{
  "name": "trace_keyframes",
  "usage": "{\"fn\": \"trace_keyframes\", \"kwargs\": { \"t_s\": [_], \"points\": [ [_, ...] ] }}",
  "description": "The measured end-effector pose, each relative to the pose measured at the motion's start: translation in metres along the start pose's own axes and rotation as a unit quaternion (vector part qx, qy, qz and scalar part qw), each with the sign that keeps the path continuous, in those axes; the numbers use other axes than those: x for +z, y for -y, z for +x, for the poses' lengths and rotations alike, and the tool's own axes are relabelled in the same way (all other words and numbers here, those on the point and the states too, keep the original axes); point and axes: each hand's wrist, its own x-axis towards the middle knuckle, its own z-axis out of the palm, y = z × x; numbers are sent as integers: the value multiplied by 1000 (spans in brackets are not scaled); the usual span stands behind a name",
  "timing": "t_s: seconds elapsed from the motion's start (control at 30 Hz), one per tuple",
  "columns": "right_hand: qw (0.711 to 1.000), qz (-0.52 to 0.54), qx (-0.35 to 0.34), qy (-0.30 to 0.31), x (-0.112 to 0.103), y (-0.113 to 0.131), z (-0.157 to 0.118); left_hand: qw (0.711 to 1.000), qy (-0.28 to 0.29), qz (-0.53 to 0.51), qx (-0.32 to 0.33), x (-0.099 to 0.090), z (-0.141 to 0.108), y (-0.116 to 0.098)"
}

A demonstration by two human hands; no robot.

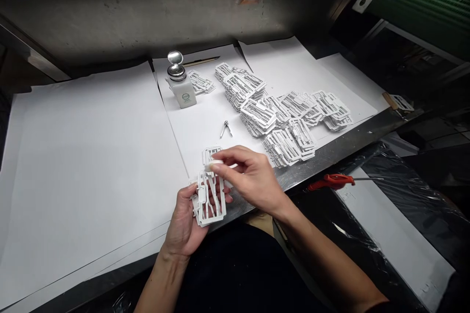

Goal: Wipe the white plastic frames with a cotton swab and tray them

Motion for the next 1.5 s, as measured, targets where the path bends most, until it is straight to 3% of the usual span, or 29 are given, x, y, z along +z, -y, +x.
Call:
{"fn": "trace_keyframes", "kwargs": {
  "t_s": [0.1,0.2,0.33,0.67,0.83,0.97,1.13,1.37,1.5],
  "points": [
    [993,-103,-44,29,3,2,5,999,-29,-14,16,-1,-1,1],
    [986,-162,-41,0,-3,0,3,999,-34,1,-2,-2,0,-2],
    [988,-151,-32,-2,-10,-1,-8,999,-46,-13,13,1,4,-4],
    [981,-152,-25,117,-10,-3,-53,996,-48,-35,71,6,6,-9],
    [986,-146,0,75,-15,-5,-60,995,-62,-34,74,6,7,-8],
    [991,-115,-31,58,-3,-1,-57,996,-53,-25,70,10,5,-6],
    [988,-107,-74,80,12,1,-55,998,-44,-14,52,14,3,-7],
    [991,-132,22,22,-11,-6,-54,995,-62,-17,74,12,4,-11],
    [991,-120,56,2,-17,-10,-51,996,-41,-41,70,7,1,-20]
  ]
}}
